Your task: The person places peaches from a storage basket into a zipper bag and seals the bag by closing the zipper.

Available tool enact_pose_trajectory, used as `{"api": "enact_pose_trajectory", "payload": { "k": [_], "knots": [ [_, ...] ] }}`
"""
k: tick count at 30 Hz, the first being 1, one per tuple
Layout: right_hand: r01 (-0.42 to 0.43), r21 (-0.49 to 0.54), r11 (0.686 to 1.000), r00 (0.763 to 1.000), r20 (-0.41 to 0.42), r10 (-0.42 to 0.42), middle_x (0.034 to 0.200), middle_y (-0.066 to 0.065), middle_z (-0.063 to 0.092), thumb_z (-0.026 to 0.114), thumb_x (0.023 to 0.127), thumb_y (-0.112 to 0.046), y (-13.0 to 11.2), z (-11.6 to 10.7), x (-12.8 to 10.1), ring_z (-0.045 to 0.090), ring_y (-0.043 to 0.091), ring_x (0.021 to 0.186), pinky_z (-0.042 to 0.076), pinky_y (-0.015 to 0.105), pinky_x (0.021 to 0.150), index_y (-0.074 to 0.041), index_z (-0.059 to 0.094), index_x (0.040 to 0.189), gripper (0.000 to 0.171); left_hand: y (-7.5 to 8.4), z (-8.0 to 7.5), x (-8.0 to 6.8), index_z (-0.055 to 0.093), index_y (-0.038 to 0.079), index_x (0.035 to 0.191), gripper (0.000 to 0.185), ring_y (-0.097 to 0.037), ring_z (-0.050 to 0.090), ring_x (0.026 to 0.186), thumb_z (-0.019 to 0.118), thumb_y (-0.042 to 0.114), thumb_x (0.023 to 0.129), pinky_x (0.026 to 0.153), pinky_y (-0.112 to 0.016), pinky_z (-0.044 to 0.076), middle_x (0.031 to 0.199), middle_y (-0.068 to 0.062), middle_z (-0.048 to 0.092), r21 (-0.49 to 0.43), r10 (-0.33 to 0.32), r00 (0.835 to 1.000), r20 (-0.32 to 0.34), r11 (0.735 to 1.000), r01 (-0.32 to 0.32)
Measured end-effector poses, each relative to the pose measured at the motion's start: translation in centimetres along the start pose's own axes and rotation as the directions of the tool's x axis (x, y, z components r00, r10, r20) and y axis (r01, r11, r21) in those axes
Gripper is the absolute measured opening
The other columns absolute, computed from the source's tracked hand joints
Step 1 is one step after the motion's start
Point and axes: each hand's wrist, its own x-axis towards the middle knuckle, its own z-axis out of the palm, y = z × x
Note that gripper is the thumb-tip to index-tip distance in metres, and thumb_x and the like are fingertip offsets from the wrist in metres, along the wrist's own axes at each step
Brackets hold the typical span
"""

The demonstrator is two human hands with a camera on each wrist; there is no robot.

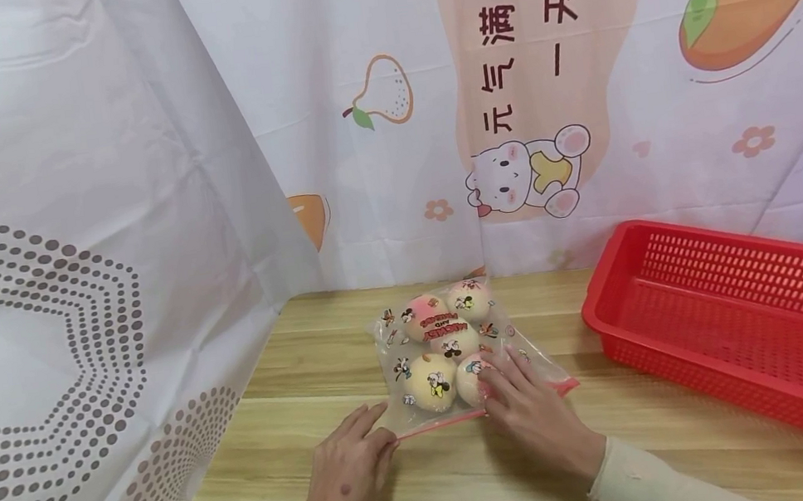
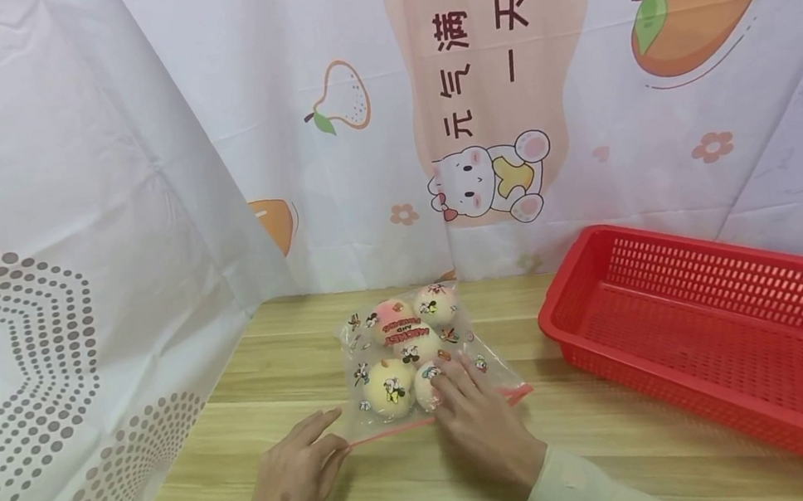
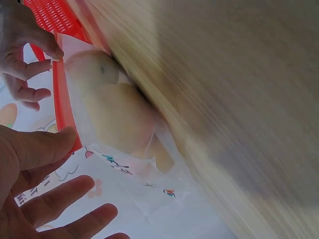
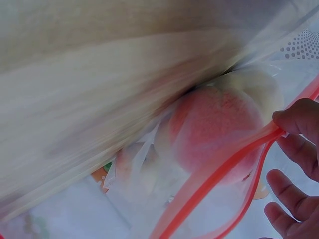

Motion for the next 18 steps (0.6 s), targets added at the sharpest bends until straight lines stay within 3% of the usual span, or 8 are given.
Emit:
{"api": "enact_pose_trajectory", "payload": {
  "k": [2, 4, 6, 8, 11, 13, 16, 18],
  "knots": [
    [-0.004, 0.01, 1.0, 1.0, 0.009, 0.004, 0.112, 0.016, 0.062, 0.043, 0.096, -0.006, 0.06, -0.08, -0.07, 0.054, 0.04, 0.12, 0.046, 0.059, 0.104, -0.007, 0.071, 0.087, 0.029, 0.02, -0.03, -0.02, 0.074, 0.016, 0.078, 0.011, -0.032, 0.069, 0.103, 0.086, 0.015, 0.076, 0.081, -0.047, 0.061, 0.117, -0.01, 0.071, -0.001, -0.003, 1.0, 0.006, 1.0, 0.003],
    [-0.006, 0.01, 1.0, 1.0, 0.022, 0.006, 0.114, 0.016, 0.062, 0.067, 0.084, -0.007, 0.11, -0.16, -0.12, 0.054, 0.04, 0.121, 0.046, 0.06, 0.104, -0.007, 0.07, 0.087, 0.005, 0.03, -0.06, -0.04, 0.075, 0.017, 0.078, 0.011, -0.032, 0.069, 0.103, 0.085, 0.015, 0.077, 0.081, -0.047, 0.061, 0.117, -0.01, 0.071, -0.001, -0.006, 1.0, 0.01, 1.0, 0.006],
    [-0.006, 0.01, 1.0, 1.0, 0.03, 0.006, 0.115, 0.017, 0.061, 0.083, 0.068, -0.009, 0.14, -0.24, -0.16, 0.053, 0.041, 0.121, 0.045, 0.061, 0.103, -0.006, 0.07, 0.088, 0.024, 0.03, -0.06, -0.07, 0.075, 0.017, 0.078, 0.01, -0.033, 0.069, 0.103, 0.085, 0.015, 0.077, 0.081, -0.047, 0.061, 0.117, -0.011, 0.071, -0.009, -0.007, 1.0, 0.01, 1.0, 0.007],
    [-0.006, 0.009, 1.0, 1.0, 0.026, 0.005, 0.115, 0.017, 0.061, 0.085, 0.066, -0.01, 0.18, -0.27, -0.19, 0.053, 0.041, 0.121, 0.045, 0.062, 0.103, -0.006, 0.07, 0.087, 0.026, 0.05, -0.07, -0.09, 0.074, 0.017, 0.078, 0.011, -0.032, 0.069, 0.103, 0.085, 0.015, 0.077, 0.081, -0.047, 0.061, 0.117, -0.01, 0.071, -0.005, -0.009, 1.0, 0.011, 1.0, 0.009],
    [-0.007, 0.018, 1.0, 1.0, 0.011, 0.007, 0.112, 0.016, 0.06, 0.067, 0.079, -0.006, 0.26, -0.2, -0.28, 0.054, 0.041, 0.121, 0.044, 0.061, 0.104, -0.005, 0.069, 0.086, 0.008, 0.06, -0.08, -0.12, 0.074, 0.017, 0.078, 0.012, -0.033, 0.069, 0.103, 0.085, 0.014, 0.076, 0.08, -0.047, 0.061, 0.117, -0.011, 0.071, -0.005, -0.012, 1.0, 0.009, 1.0, 0.012],
    [-0.013, 0.032, 0.999, 1.0, 0.004, 0.012, 0.11, 0.016, 0.06, 0.06, 0.08, -0.006, 0.31, -0.17, -0.35, 0.053, 0.042, 0.121, 0.043, 0.061, 0.105, -0.005, 0.069, 0.085, 0.011, 0.06, -0.07, -0.12, 0.074, 0.017, 0.078, 0.012, -0.033, 0.069, 0.103, 0.086, 0.014, 0.076, 0.08, -0.047, 0.061, 0.117, -0.01, 0.071, -0.002, -0.014, 1.0, 0.01, 1.0, 0.014],
    [-0.028, 0.042, 0.999, 1.0, 0.016, 0.027, 0.11, 0.016, 0.06, 0.067, 0.077, -0.005, 0.31, -0.25, -0.39, 0.052, 0.042, 0.121, 0.042, 0.061, 0.106, -0.005, 0.069, 0.085, 0.008, 0.05, -0.06, -0.1, 0.074, 0.017, 0.078, 0.012, -0.033, 0.069, 0.103, 0.086, 0.014, 0.076, 0.08, -0.048, 0.061, 0.117, -0.01, 0.071, -0.005, -0.014, 1.0, 0.006, 1.0, 0.014],
    [-0.036, 0.041, 0.999, 0.999, 0.032, 0.035, 0.11, 0.015, 0.06, 0.078, 0.071, -0.007, 0.29, -0.37, -0.37, 0.051, 0.041, 0.122, 0.042, 0.061, 0.107, -0.006, 0.07, 0.085, 0.017, 0.04, -0.05, -0.09, 0.074, 0.017, 0.078, 0.013, -0.033, 0.069, 0.103, 0.086, 0.014, 0.075, 0.08, -0.047, 0.061, 0.117, -0.011, 0.071, -0.004, -0.01, 1.0, -0.002, 1.0, 0.01]
  ]
}}
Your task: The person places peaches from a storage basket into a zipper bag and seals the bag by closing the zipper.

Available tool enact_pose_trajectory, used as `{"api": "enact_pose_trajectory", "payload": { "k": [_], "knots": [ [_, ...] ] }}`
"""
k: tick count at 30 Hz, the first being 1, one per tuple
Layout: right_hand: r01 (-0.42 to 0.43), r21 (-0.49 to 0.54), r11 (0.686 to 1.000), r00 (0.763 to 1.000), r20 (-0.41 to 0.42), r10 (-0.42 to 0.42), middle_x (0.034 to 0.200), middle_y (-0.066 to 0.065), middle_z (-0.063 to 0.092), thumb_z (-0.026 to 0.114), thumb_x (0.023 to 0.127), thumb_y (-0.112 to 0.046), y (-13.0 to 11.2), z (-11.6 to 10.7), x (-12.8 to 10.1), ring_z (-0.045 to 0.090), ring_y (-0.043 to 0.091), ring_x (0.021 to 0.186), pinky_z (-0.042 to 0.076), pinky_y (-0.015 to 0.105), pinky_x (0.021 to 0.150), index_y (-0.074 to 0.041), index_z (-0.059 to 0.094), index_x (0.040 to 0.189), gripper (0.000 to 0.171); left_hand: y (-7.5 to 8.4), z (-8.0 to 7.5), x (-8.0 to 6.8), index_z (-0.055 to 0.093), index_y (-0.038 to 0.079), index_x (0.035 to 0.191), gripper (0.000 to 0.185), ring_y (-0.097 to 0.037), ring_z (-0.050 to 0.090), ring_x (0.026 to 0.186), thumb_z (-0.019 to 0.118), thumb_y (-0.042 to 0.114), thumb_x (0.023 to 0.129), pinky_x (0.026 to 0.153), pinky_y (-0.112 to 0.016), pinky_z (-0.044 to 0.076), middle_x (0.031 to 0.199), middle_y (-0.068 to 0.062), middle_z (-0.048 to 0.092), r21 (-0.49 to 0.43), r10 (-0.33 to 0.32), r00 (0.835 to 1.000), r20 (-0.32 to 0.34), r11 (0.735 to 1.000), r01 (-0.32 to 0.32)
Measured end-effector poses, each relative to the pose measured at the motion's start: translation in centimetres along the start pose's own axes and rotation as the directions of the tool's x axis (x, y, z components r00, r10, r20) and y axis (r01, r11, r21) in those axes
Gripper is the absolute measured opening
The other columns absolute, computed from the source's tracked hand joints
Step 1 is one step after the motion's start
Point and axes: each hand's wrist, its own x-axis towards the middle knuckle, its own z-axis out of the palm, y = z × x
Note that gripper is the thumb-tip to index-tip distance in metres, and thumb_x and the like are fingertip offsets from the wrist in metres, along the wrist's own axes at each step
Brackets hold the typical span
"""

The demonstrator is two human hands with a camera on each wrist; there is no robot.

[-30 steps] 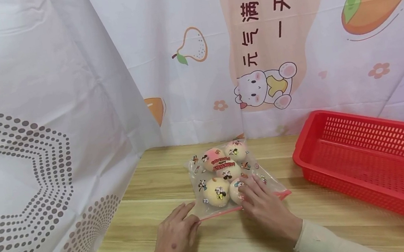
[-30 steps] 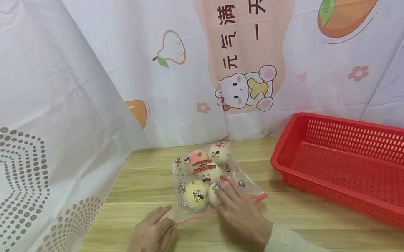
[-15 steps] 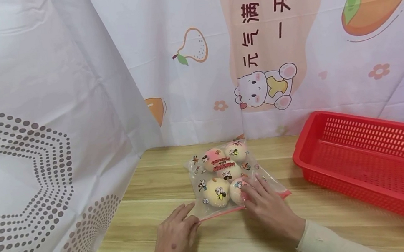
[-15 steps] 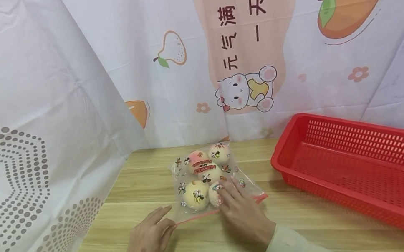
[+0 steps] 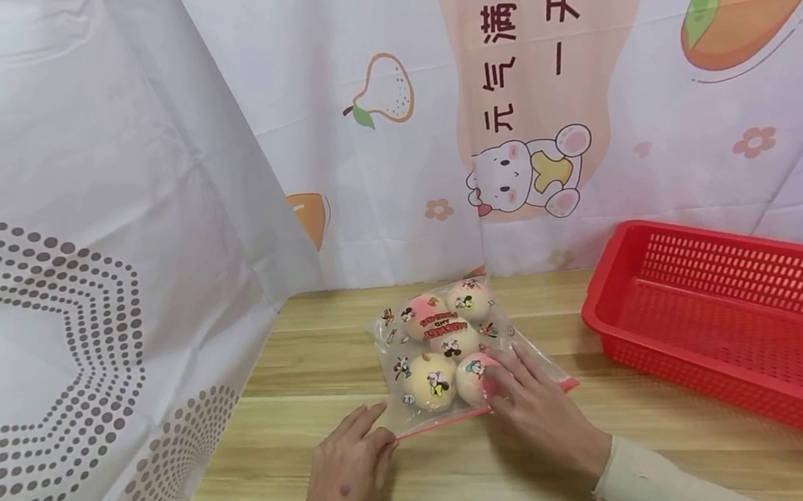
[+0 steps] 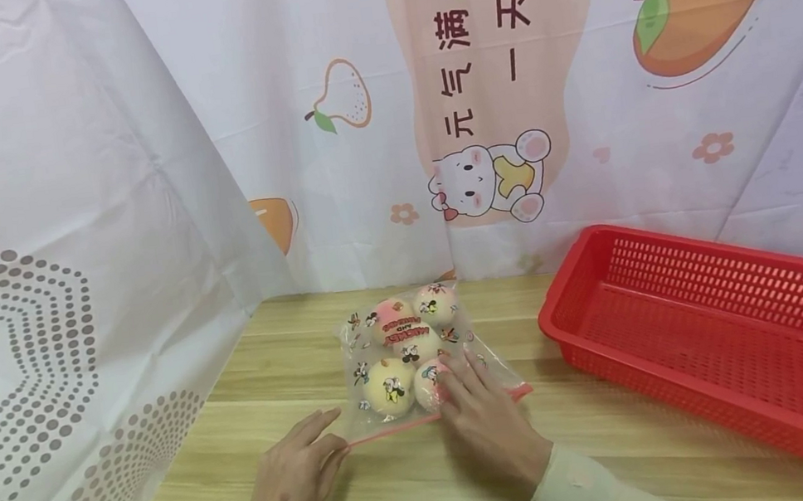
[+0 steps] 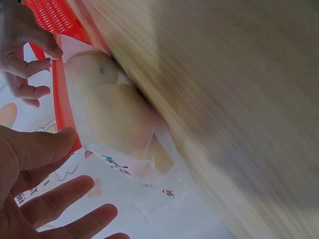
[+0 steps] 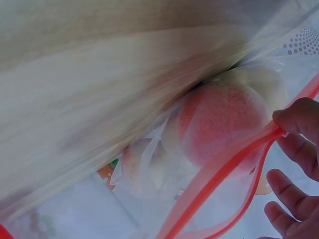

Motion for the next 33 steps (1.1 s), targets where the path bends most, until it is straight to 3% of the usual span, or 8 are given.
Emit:
{"api": "enact_pose_trajectory", "payload": {
  "k": [3, 12, 17, 33],
  "knots": [
    [-0.007, -0.008, 1.0, 1.0, 0.011, 0.007, 0.11, 0.014, 0.06, 0.086, 0.066, -0.009, 0.05, -0.05, -0.02, 0.051, 0.04, 0.124, 0.041, 0.061, 0.108, -0.008, 0.07, 0.084, 0.024, -0.03, 0.13, 0.13, 0.073, 0.016, 0.077, 0.014, -0.032, 0.069, 0.102, 0.087, 0.013, 0.073, 0.08, -0.046, 0.062, 0.115, -0.012, 0.072, -0.001, 0.019, 1.0, -0.02, 1.0, -0.019],
    [0.013, 0.015, 1.0, 1.0, -0.012, -0.013, 0.11, 0.014, 0.06, 0.075, 0.073, -0.008, 0.15, 0.16, 0.25, 0.051, 0.04, 0.123, 0.042, 0.061, 0.106, -0.006, 0.07, 0.082, 0.011, -0.1, 0.4, 0.52, 0.075, 0.017, 0.076, 0.013, -0.031, 0.069, 0.102, 0.086, 0.013, 0.074, 0.081, -0.046, 0.061, 0.117, -0.012, 0.071, -0.008, 0.067, 0.996, -0.061, 0.998, -0.068],
    [0.003, 0.019, 1.0, 1.0, -0.004, -0.003, 0.11, 0.014, 0.059, 0.081, 0.068, -0.01, 0.32, -0.07, 0.33, 0.051, 0.04, 0.123, 0.041, 0.061, 0.107, -0.008, 0.069, 0.08, 0.017, -0.16, 0.51, 0.52, 0.074, 0.018, 0.076, 0.014, -0.034, 0.069, 0.101, 0.087, 0.014, 0.074, 0.081, -0.048, 0.061, 0.117, -0.012, 0.071, -0.011, 0.069, 0.996, -0.057, 0.998, -0.07],
    [-0.017, 0.013, 1.0, 1.0, 0.01, 0.017, 0.114, 0.015, 0.06, 0.082, 0.067, -0.012, 0.77, -0.21, -0.11, 0.052, 0.041, 0.123, 0.043, 0.06, 0.107, -0.009, 0.067, 0.078, 0.018, -0.16, 0.52, 0.39, 0.074, 0.018, 0.075, 0.014, -0.033, 0.069, 0.1, 0.087, 0.015, 0.075, 0.08, -0.047, 0.061, 0.116, -0.011, 0.071, -0.007, 0.06, 0.997, -0.04, 0.998, -0.06]
  ]
}}
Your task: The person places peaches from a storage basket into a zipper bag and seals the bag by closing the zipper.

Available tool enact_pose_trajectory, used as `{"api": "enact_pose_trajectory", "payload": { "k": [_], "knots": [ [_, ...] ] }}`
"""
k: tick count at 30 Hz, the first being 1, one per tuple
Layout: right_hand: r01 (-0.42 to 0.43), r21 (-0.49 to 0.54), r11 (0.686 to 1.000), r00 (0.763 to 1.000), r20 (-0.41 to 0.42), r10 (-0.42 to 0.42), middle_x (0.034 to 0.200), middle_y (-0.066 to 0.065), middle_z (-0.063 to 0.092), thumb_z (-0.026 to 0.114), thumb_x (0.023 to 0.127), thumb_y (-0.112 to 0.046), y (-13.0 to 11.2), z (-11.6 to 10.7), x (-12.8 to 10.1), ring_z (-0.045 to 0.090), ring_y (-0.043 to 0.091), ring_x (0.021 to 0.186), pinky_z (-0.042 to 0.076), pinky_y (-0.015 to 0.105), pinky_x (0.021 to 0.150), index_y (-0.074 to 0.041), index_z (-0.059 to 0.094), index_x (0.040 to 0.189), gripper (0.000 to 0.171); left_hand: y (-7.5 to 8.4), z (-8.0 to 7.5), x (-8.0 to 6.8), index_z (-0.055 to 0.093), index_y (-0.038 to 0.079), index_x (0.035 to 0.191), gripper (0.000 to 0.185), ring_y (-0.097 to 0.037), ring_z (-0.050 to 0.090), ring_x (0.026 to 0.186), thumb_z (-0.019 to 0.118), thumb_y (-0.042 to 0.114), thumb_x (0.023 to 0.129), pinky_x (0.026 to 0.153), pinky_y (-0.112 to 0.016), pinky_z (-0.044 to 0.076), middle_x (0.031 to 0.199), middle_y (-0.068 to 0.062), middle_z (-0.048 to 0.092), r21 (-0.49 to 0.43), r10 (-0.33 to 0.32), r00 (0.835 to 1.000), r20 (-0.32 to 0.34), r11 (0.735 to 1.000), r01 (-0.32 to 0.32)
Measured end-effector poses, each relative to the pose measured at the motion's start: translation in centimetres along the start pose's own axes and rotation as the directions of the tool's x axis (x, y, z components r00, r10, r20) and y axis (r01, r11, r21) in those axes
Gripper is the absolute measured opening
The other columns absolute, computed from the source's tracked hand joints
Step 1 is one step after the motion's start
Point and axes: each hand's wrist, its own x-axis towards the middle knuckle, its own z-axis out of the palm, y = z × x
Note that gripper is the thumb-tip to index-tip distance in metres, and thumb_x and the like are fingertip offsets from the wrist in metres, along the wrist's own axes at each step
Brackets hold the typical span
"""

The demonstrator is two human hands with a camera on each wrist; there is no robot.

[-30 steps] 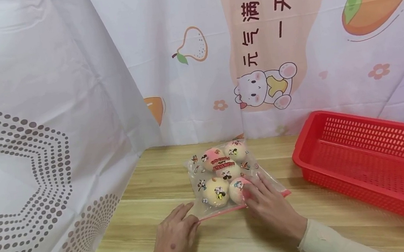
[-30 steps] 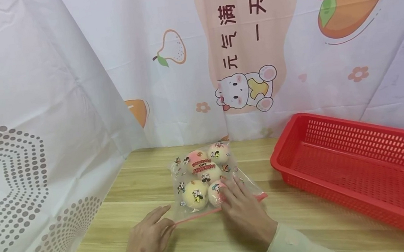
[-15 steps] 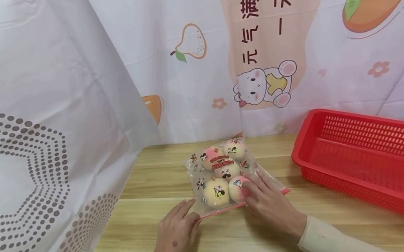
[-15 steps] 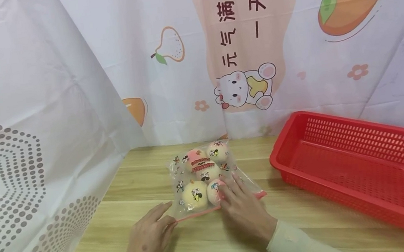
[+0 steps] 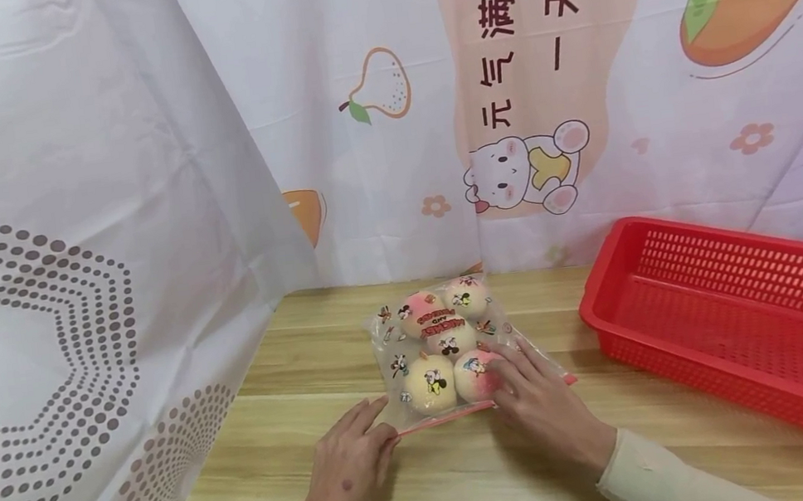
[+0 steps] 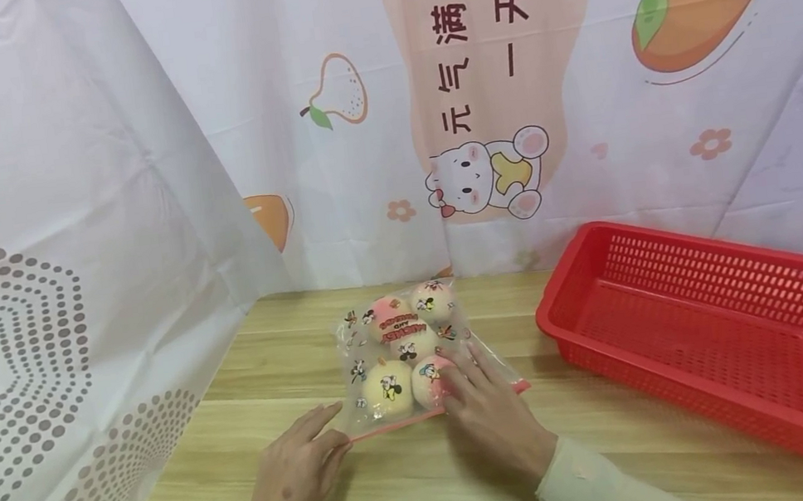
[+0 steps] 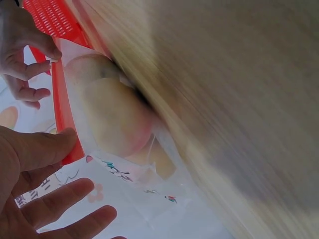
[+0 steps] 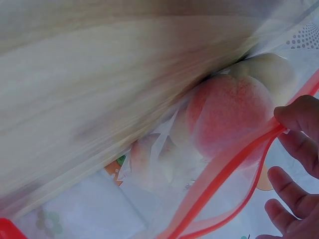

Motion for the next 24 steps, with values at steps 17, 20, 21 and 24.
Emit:
{"api": "enact_pose_trajectory", "payload": {
  "k": [17, 20, 21, 24],
  "knots": [
    [-0.03, -0.016, 0.999, 0.999, 0.043, 0.03, 0.116, 0.018, 0.058, 0.085, 0.066, -0.011, 0.31, -0.37, -0.47, 0.05, 0.041, 0.121, 0.038, 0.06, 0.111, -0.004, 0.069, 0.088, 0.028, -0.09, -0.06, 0.0, 0.073, 0.017, 0.075, 0.014, -0.034, 0.07, 0.099, 0.087, 0.013, 0.075, 0.078, -0.048, 0.062, 0.114, -0.011, 0.072, -0.017, 0.0, 1.0, -0.01, 1.0, 0.0],
    [-0.029, -0.008, 1.0, 0.999, 0.043, 0.029, 0.115, 0.018, 0.058, 0.086, 0.066, -0.011, 0.4, -0.43, -0.57, 0.05, 0.041, 0.12, 0.038, 0.061, 0.111, -0.003, 0.069, 0.089, 0.03, -0.09, -0.05, -0.01, 0.073, 0.017, 0.074, 0.014, -0.033, 0.07, 0.099, 0.087, 0.013, 0.075, 0.077, -0.048, 0.062, 0.114, -0.011, 0.072, -0.018, -0.001, 1.0, -0.008, 1.0, 0.001],
    [-0.024, -0.012, 1.0, 0.999, 0.041, 0.024, 0.115, 0.018, 0.059, 0.085, 0.067, -0.011, 0.44, -0.43, -0.6, 0.05, 0.041, 0.119, 0.038, 0.061, 0.11, -0.002, 0.068, 0.088, 0.029, -0.09, -0.04, -0.02, 0.073, 0.017, 0.074, 0.014, -0.033, 0.07, 0.099, 0.087, 0.013, 0.075, 0.077, -0.048, 0.062, 0.114, -0.011, 0.072, -0.018, -0.003, 1.0, -0.006, 1.0, 0.003],
    [-0.014, -0.016, 1.0, 0.999, 0.034, 0.014, 0.114, 0.018, 0.059, 0.083, 0.068, -0.011, 0.58, -0.42, -0.69, 0.05, 0.041, 0.119, 0.038, 0.061, 0.11, -0.001, 0.067, 0.089, 0.028, -0.07, -0.03, -0.01, 0.074, 0.017, 0.074, 0.014, -0.033, 0.069, 0.1, 0.087, 0.013, 0.075, 0.078, -0.047, 0.062, 0.114, -0.01, 0.072, -0.017, -0.013, 1.0, 0.002, 1.0, 0.013]
  ]
}}
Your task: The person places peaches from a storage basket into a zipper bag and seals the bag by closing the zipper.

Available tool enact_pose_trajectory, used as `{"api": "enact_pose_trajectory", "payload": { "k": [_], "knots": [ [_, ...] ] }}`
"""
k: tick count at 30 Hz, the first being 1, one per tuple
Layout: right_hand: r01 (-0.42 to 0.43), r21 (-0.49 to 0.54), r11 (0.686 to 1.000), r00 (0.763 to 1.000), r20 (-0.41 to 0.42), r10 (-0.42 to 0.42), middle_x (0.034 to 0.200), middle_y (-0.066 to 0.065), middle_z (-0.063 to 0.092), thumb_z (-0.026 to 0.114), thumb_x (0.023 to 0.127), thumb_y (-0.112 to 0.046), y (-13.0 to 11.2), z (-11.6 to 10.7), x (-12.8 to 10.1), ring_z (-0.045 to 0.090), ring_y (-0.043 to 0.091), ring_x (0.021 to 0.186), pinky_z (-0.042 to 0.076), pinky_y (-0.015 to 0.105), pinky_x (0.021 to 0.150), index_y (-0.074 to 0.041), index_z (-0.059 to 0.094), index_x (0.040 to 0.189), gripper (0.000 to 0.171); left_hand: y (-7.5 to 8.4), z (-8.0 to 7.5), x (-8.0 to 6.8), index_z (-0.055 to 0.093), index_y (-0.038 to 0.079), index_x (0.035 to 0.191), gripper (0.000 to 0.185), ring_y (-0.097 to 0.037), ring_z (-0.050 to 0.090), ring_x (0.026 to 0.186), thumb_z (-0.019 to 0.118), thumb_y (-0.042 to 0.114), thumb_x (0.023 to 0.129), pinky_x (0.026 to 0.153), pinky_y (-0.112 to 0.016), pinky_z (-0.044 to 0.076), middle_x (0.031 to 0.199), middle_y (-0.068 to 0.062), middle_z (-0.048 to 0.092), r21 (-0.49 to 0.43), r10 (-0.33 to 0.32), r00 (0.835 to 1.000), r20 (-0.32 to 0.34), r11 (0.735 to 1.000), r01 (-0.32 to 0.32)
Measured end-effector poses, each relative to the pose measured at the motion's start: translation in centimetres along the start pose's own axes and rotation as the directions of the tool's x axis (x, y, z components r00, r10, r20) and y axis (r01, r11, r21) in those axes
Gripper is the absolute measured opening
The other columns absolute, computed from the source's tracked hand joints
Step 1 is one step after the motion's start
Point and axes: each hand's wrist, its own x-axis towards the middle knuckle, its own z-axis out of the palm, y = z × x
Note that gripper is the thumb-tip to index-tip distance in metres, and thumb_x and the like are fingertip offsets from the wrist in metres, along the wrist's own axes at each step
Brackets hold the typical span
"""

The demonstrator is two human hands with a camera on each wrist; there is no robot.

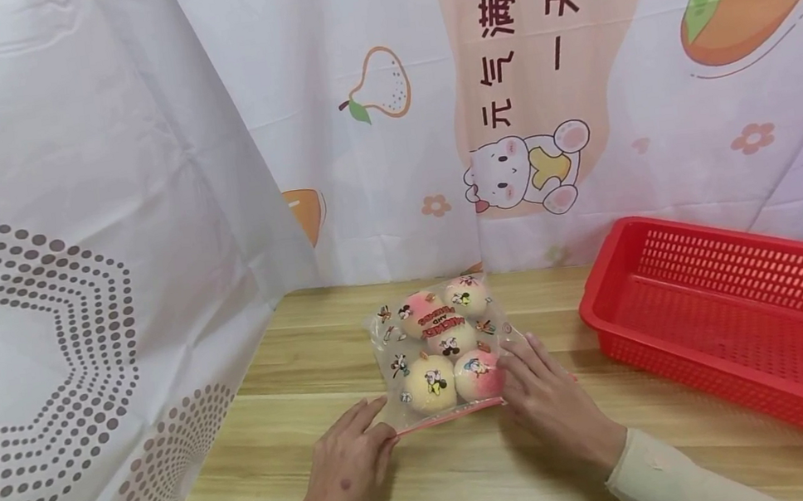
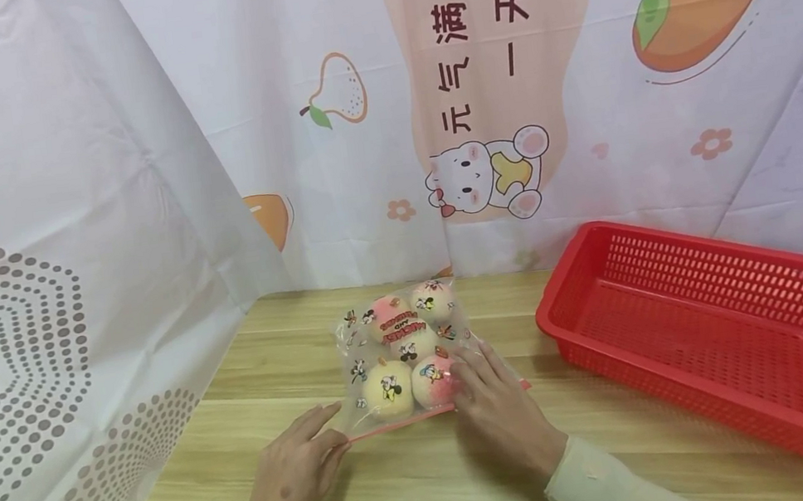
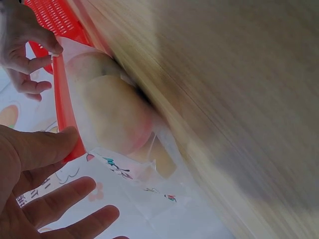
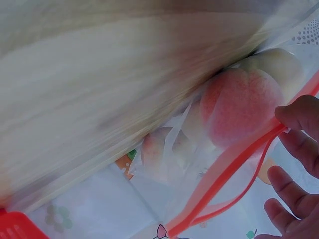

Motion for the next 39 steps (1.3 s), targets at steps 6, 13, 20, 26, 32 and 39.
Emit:
{"api": "enact_pose_trajectory", "payload": {
  "k": [6, 13, 20, 26, 32, 39],
  "knots": [
    [0.002, 0.005, 1.0, 1.0, -0.01, -0.002, 0.114, 0.018, 0.059, 0.081, 0.068, -0.01, 0.2, 0.1, -0.2, 0.049, 0.041, 0.121, 0.038, 0.061, 0.109, -0.001, 0.066, 0.088, 0.027, 0.1, 0.0, 0.0, 0.074, 0.017, 0.074, 0.015, -0.032, 0.069, 0.1, 0.087, 0.013, 0.075, 0.079, -0.047, 0.062, 0.114, -0.01, 0.072, 0.002, -0.016, 1.0, 0.012, 1.0, 0.016],
    [-0.009, 0.008, 1.0, 1.0, -0.008, 0.009, 0.114, 0.017, 0.059, 0.085, 0.066, -0.011, 0.4, 0.1, -0.4, 0.048, 0.042, 0.123, 0.038, 0.061, 0.109, -0.003, 0.065, 0.092, 0.033, 0.1, -0.1, 0.0, 0.074, 0.017, 0.074, 0.014, -0.033, 0.069, 0.1, 0.087, 0.012, 0.075, 0.079, -0.048, 0.062, 0.115, -0.01, 0.072, -0.002, -0.014, 1.0, 0.01, 1.0, 0.014],
    [-0.009, 0.027, 1.0, 1.0, -0.021, 0.009, 0.114, 0.018, 0.059, 0.068, 0.082, -0.01, 0.6, 0.0, -0.6, 0.049, 0.044, 0.123, 0.039, 0.063, 0.108, -0.002, 0.065, 0.092, 0.013, 0.1, -0.1, 0.0, 0.074, 0.017, 0.074, 0.015, -0.033, 0.069, 0.1, 0.087, 0.012, 0.075, 0.078, -0.048, 0.062, 0.115, -0.01, 0.072, -0.004, -0.01, 1.0, 0.005, 1.0, 0.01],
    [-0.01, 0.02, 1.0, 0.998, -0.057, 0.011, 0.111, 0.018, 0.061, 0.015, 0.105, -0.023, 0.8, 0.1, -0.8, 0.052, 0.042, 0.118, 0.041, 0.064, 0.105, -0.005, 0.065, 0.087, 0.056, 0.1, -0.1, 0.0, 0.074, 0.017, 0.074, 0.014, -0.032, 0.069, 0.101, 0.087, 0.012, 0.075, 0.079, -0.048, 0.062, 0.115, -0.01, 0.072, -0.004, -0.018, 1.0, 0.011, 1.0, 0.019],
    [-0.016, 0.023, 1.0, 0.999, -0.033, 0.017, 0.112, 0.018, 0.062, 0.072, 0.085, -0.012, 1.0, 0.0, -1.0, 0.052, 0.041, 0.117, 0.04, 0.065, 0.106, -0.006, 0.067, 0.088, 0.009, 0.2, -0.2, 0.0, 0.074, 0.017, 0.074, 0.014, -0.032, 0.069, 0.101, 0.088, 0.012, 0.074, 0.08, -0.047, 0.062, 0.115, -0.009, 0.072, 0.007, -0.025, 1.0, 0.014, 1.0, 0.025],
    [-0.029, 0.038, 0.999, 0.999, -0.036, 0.03, 0.111, 0.017, 0.061, 0.088, 0.065, -0.008, 1.4, 0.0, -1.2, 0.052, 0.041, 0.118, 0.04, 0.065, 0.105, -0.007, 0.067, 0.084, 0.028, 0.3, -0.2, 0.0, 0.074, 0.017, 0.074, 0.014, -0.032, 0.069, 0.101, 0.088, 0.012, 0.074, 0.081, -0.047, 0.061, 0.115, -0.009, 0.072, 0.011, -0.028, 0.999, 0.016, 1.0, 0.028]
  ]
}}
